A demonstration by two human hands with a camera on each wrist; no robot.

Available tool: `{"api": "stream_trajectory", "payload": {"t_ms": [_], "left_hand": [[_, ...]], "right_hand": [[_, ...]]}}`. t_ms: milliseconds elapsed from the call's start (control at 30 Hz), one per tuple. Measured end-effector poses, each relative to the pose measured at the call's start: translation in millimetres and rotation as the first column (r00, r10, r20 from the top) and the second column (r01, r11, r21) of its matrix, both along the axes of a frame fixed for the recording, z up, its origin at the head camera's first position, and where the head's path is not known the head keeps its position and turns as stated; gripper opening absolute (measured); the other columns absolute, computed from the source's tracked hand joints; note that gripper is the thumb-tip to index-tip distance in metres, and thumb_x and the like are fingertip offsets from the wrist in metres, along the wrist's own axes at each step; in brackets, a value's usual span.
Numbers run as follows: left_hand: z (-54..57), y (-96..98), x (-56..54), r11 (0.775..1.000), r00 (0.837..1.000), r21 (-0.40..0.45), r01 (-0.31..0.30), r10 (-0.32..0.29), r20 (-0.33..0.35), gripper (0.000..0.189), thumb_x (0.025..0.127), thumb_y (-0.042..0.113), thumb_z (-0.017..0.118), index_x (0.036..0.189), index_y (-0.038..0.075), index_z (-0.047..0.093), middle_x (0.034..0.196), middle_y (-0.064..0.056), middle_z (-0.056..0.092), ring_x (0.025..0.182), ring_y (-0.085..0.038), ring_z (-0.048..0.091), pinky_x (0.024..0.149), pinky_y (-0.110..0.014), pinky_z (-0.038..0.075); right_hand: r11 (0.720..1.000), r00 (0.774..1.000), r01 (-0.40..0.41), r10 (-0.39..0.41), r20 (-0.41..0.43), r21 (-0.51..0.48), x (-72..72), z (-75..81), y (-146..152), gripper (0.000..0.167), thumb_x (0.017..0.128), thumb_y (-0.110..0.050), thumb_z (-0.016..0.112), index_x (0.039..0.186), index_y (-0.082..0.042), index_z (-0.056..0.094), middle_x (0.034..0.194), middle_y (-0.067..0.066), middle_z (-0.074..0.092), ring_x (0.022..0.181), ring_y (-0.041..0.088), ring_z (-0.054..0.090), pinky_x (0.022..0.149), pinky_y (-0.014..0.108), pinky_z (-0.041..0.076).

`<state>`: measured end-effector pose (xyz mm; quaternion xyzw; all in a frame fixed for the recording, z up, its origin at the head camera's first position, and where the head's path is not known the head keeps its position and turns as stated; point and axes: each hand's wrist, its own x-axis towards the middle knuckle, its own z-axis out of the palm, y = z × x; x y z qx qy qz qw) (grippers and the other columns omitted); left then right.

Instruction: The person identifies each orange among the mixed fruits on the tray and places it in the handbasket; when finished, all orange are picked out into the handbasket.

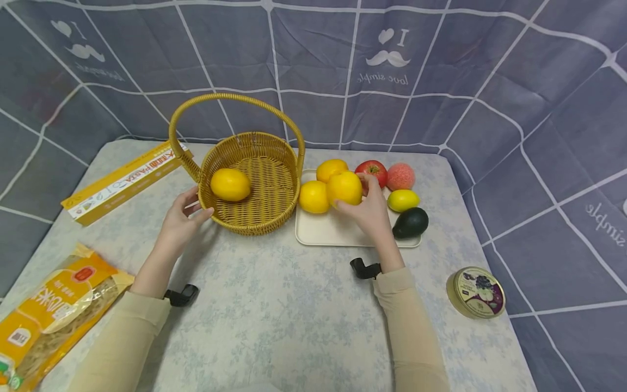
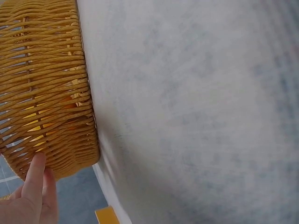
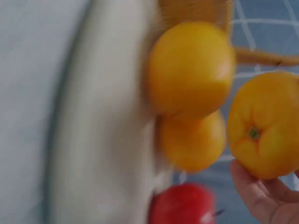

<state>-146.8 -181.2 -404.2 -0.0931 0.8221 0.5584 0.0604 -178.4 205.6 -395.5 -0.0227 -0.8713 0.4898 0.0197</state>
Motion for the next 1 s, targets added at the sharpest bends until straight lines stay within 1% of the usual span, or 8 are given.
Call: {"api": "stream_trajectory", "payload": {"t_ms": [167, 233, 300, 467, 567, 633, 833, 1000], "left_hand": [[-0.4, -0.7, 0.2, 1.000, 1.000, 0.004, 0.004, -0.004, -0.005, 0.074, 0.100, 0.019, 0.059, 0.159, 0.016, 0.016, 0.159, -0.014, 0.027, 0.144, -0.032, 0.034, 0.109, -0.047, 0.046], [-0.6, -0.8, 0.1, 1.000, 1.000, 0.006, 0.009, -0.009, -0.007, 0.074, 0.100, 0.020, 0.059, 0.159, 0.016, 0.015, 0.159, -0.014, 0.027, 0.144, -0.032, 0.034, 0.109, -0.047, 0.045], [-0.7, -1.0, 0.1, 1.000, 1.000, 0.009, 0.011, -0.011, -0.006, 0.074, 0.100, 0.021, 0.059, 0.159, 0.016, 0.015, 0.159, -0.015, 0.027, 0.144, -0.033, 0.033, 0.109, -0.047, 0.045], [-0.5, -0.7, -0.1, 1.000, 1.000, 0.006, 0.004, -0.004, 0.002, 0.074, 0.100, 0.019, 0.059, 0.159, 0.016, 0.016, 0.159, -0.013, 0.027, 0.144, -0.031, 0.034, 0.109, -0.046, 0.046], [-0.9, -0.7, -0.2, 1.000, 1.000, 0.011, 0.002, -0.002, 0.002, 0.074, 0.099, 0.018, 0.059, 0.159, 0.016, 0.016, 0.159, -0.013, 0.027, 0.144, -0.031, 0.035, 0.109, -0.046, 0.046], [-1.5, -0.6, -0.4, 1.000, 1.000, 0.014, 0.007, -0.007, 0.000, 0.074, 0.100, 0.018, 0.059, 0.159, 0.016, 0.016, 0.159, -0.014, 0.027, 0.144, -0.032, 0.034, 0.109, -0.046, 0.045], [-2.9, -0.1, -0.9, 1.000, 1.000, 0.028, 0.009, -0.009, -0.001, 0.073, 0.099, 0.017, 0.059, 0.159, 0.016, 0.017, 0.159, -0.013, 0.027, 0.144, -0.032, 0.034, 0.109, -0.047, 0.045], [-2.3, -1.5, -0.1, 1.000, 1.000, 0.032, 0.002, -0.002, -0.001, 0.072, 0.099, 0.017, 0.059, 0.159, 0.017, 0.018, 0.158, -0.012, 0.028, 0.144, -0.030, 0.035, 0.109, -0.046, 0.046]], "right_hand": [[0.991, 0.994, -0.108, 0.106, -0.034, -0.074, 0.7, 24.0, -28.4, 0.081, 0.078, -0.024, 0.082, 0.144, -0.009, 0.039, 0.142, 0.018, 0.046, 0.124, 0.036, 0.050, 0.107, 0.052, 0.044], [0.983, 0.987, -0.157, 0.153, -0.049, -0.095, 0.3, 30.1, -43.4, 0.079, 0.077, -0.021, 0.082, 0.143, -0.010, 0.040, 0.142, 0.016, 0.047, 0.123, 0.034, 0.051, 0.106, 0.050, 0.045], [0.973, 0.978, -0.205, 0.199, -0.069, -0.103, -1.4, 32.6, -59.1, 0.078, 0.076, -0.020, 0.083, 0.142, -0.010, 0.042, 0.140, 0.014, 0.048, 0.123, 0.032, 0.051, 0.105, 0.048, 0.046], [0.947, 0.949, -0.312, 0.307, -0.065, -0.072, -7.8, 27.9, -96.9, 0.079, 0.075, -0.024, 0.084, 0.142, -0.015, 0.043, 0.139, 0.008, 0.049, 0.123, 0.028, 0.051, 0.102, 0.045, 0.049], [0.924, 0.925, -0.380, 0.378, -0.044, -0.047, -14.2, 21.0, -116.2, 0.079, 0.076, -0.026, 0.083, 0.143, -0.017, 0.042, 0.140, 0.006, 0.049, 0.123, 0.027, 0.052, 0.099, 0.044, 0.051], [0.907, 0.907, -0.421, 0.420, -0.024, -0.029, -18.4, 16.4, -126.9, 0.079, 0.077, -0.027, 0.083, 0.144, -0.017, 0.042, 0.142, 0.004, 0.048, 0.124, 0.025, 0.051, 0.100, 0.042, 0.050], [0.865, 0.868, -0.497, 0.495, 0.049, 0.064, -27.3, 7.8, -150.6, 0.081, 0.076, -0.033, 0.082, 0.145, -0.019, 0.043, 0.146, 0.000, 0.048, 0.127, 0.021, 0.050, 0.105, 0.040, 0.047], [0.830, 0.839, -0.543, 0.538, 0.075, 0.123, -30.1, 5.4, -162.4, 0.080, 0.076, -0.032, 0.082, 0.145, -0.017, 0.043, 0.144, 0.002, 0.049, 0.125, 0.020, 0.051, 0.105, 0.041, 0.045]]}}
